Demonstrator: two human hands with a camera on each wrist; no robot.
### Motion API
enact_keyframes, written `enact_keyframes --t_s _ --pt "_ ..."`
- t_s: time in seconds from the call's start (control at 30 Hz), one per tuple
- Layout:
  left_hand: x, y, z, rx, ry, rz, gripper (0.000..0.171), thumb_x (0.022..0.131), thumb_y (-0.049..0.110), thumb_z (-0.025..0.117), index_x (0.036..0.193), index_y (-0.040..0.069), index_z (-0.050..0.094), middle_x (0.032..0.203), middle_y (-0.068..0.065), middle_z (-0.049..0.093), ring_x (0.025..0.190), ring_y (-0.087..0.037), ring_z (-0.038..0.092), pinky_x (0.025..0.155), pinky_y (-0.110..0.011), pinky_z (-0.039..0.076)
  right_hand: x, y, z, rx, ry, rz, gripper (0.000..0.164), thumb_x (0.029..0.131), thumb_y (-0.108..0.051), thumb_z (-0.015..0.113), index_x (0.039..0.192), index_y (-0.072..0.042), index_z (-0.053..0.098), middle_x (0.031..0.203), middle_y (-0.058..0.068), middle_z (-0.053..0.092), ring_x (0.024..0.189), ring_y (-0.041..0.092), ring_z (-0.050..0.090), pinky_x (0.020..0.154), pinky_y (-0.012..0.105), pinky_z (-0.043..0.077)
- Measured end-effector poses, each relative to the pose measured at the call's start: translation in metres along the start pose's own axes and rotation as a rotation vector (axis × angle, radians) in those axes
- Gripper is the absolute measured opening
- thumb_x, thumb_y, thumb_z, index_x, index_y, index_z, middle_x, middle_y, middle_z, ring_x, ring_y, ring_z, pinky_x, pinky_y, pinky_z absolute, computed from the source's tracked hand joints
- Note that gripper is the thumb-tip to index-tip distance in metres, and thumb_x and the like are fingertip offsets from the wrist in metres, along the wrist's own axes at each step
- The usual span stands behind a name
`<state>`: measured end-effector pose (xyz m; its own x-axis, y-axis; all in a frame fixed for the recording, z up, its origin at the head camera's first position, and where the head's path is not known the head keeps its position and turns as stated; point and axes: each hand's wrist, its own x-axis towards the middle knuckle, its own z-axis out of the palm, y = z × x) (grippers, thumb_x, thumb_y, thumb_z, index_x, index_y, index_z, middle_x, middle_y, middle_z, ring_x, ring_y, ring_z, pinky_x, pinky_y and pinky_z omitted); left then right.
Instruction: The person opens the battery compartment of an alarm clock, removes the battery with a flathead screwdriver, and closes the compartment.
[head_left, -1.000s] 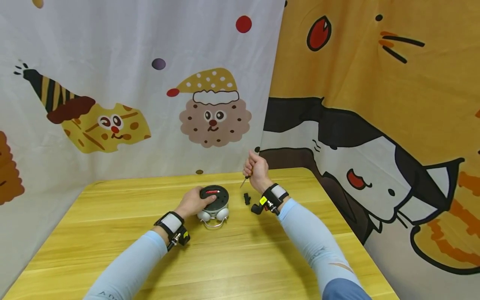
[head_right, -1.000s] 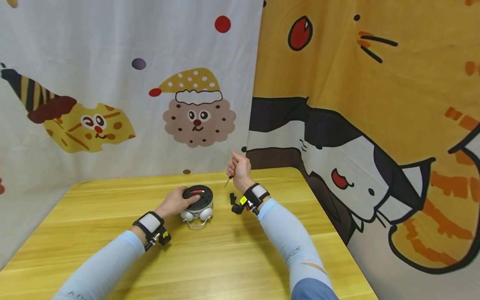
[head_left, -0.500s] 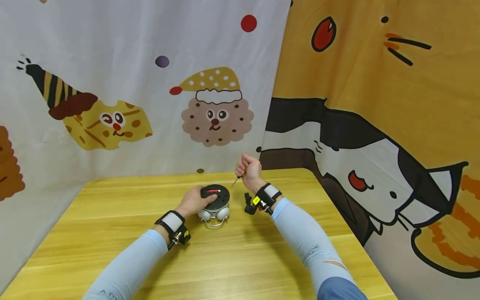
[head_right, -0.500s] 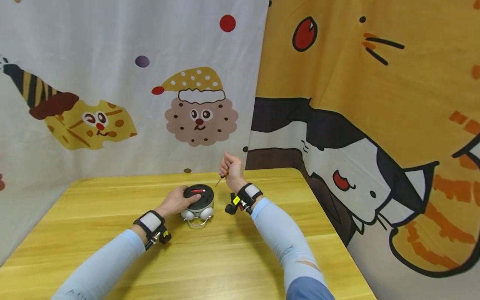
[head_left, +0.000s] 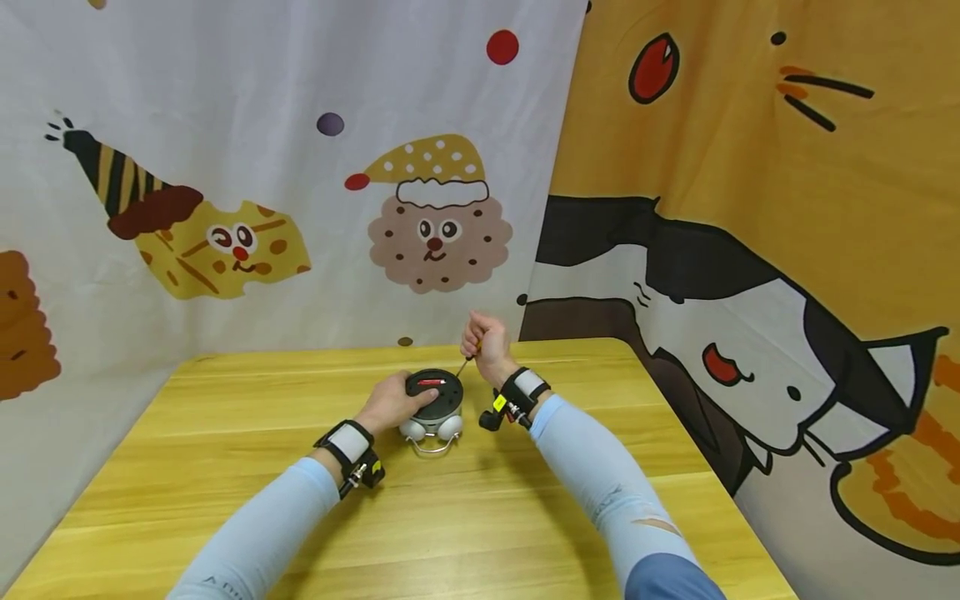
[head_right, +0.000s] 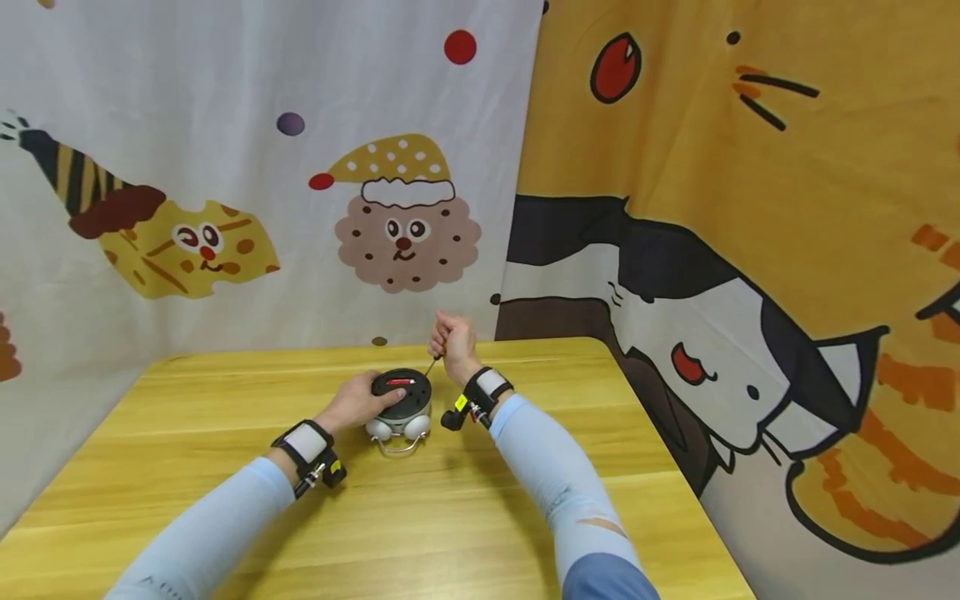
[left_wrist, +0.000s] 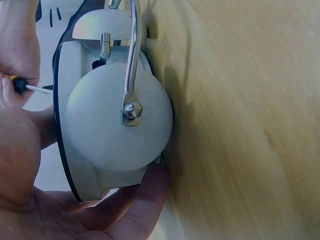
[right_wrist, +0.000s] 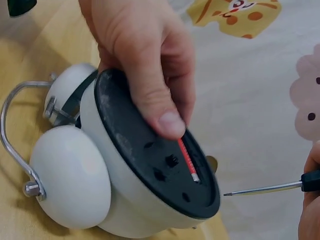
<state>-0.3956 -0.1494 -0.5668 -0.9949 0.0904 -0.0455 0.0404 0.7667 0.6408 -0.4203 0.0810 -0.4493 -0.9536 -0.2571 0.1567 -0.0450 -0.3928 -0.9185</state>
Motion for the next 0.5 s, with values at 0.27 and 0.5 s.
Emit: enact_keyframes --t_s 0.27,0.5 --pt "-0.001 0.003 0.0 0.012 -0.005 -0.018 0.103 0.093 0.084 0.072 0.158 0.004 0.06 0.144 -0.02 0.075 0.125 -0.033 0.075 0.1 -0.048 0.063 0.002 0.01 0.003 -0.014 0.024 0.032 0.06 0.116 -0.028 0.043 0.058 -0.022 0.034 0.052 -0.009 0.037 0.046 0.011 0.036 0.052 0.028 0.033" --pt "0.0 0.003 -0.001 0.019 -0.017 -0.027 0.102 0.094 0.083 0.072 0.158 0.004 0.059 0.143 -0.02 0.075 0.121 -0.03 0.074 0.097 -0.044 0.063 0.004 0.014 0.006 -0.002 0.025 0.027 0.058 0.114 -0.025 0.044 0.057 -0.022 0.034 0.052 -0.009 0.036 0.047 0.011 0.034 0.052 0.027 0.031"
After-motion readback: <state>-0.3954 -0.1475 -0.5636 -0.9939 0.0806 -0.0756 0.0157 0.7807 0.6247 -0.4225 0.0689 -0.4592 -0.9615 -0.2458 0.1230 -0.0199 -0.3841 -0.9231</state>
